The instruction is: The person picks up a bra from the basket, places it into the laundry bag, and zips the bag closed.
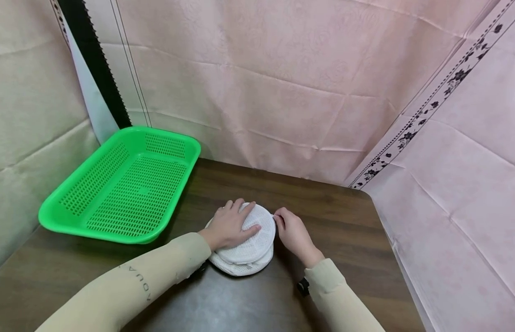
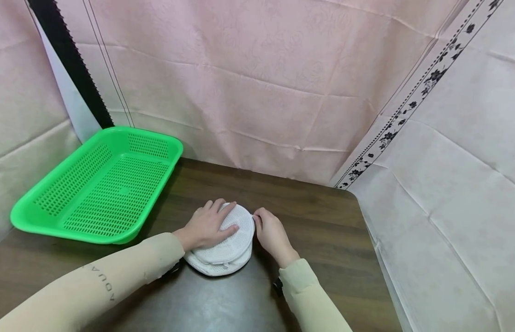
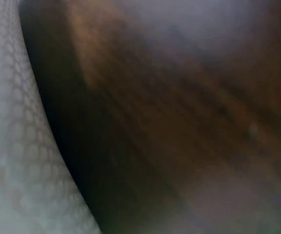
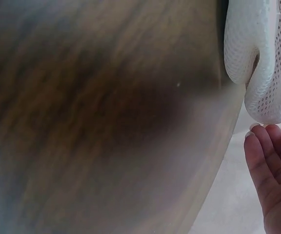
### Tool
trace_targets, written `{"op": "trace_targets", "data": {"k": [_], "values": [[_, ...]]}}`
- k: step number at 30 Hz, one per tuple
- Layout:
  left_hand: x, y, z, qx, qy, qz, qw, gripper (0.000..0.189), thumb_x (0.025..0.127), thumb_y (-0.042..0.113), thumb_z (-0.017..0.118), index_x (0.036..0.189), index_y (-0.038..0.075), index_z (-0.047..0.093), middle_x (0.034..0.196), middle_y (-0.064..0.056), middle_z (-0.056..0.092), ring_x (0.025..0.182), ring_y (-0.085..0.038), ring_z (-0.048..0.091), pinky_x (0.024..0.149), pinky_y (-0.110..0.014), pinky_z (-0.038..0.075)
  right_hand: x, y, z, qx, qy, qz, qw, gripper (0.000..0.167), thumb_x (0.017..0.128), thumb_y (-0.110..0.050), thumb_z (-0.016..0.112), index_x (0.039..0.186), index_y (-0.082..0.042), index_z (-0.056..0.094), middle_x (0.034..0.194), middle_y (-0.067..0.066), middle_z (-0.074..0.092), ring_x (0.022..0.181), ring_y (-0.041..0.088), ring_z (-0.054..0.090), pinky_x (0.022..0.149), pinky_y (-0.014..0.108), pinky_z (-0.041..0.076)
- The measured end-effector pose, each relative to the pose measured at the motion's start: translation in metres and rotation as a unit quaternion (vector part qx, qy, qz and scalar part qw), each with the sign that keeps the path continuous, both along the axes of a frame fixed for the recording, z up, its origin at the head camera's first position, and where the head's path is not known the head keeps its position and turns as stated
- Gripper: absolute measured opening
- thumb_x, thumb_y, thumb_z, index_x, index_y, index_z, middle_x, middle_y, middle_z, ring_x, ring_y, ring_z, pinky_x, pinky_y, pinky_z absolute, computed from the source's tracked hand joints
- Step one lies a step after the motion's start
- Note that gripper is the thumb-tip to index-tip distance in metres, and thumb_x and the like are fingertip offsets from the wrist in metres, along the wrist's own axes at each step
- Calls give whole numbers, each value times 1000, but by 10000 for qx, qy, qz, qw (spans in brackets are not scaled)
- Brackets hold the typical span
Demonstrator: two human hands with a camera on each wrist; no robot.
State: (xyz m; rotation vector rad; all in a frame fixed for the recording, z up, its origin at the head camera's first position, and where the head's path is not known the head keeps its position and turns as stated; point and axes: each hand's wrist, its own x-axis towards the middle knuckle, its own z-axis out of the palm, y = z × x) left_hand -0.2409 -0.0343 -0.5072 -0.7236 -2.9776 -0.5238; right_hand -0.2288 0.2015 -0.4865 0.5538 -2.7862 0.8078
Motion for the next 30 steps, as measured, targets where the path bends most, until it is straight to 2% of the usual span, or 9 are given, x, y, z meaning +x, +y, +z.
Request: {"op": "trace_targets", "data": {"k": [8, 18, 30], "values": [[-2, -1, -1, -88, -52, 55, 9999, 86, 102, 76, 39, 169, 23, 33, 162, -16, 41, 139, -39, 45, 108, -61, 46, 2, 2, 0, -11, -34, -21, 10000, 4, 105, -6, 66, 105, -3, 69, 95, 7, 70, 85, 22, 66, 81, 43, 59], [-2, 0, -7, 115, -23, 45, 9999, 86, 102, 76, 40, 168, 22, 36, 161, -16, 41, 139, -37, 45, 108, -61, 45, 6, 4, 0, -7, 46, -19, 10000, 4, 106, -6, 66, 102, -5, 69, 93, 7, 70, 83, 21, 66, 79, 43, 58], [-3, 1, -10, 78, -37, 109, 9999, 86, 101, 77, 39, 168, 23, 35, 161, -15, 41, 138, -35, 45, 108, -59, 45, 11, 5, 2, 71, -133, -89, 9998, 4, 106, -7, 66, 106, -5, 69, 95, 6, 70, 84, 20, 65, 80, 42, 59]]}}
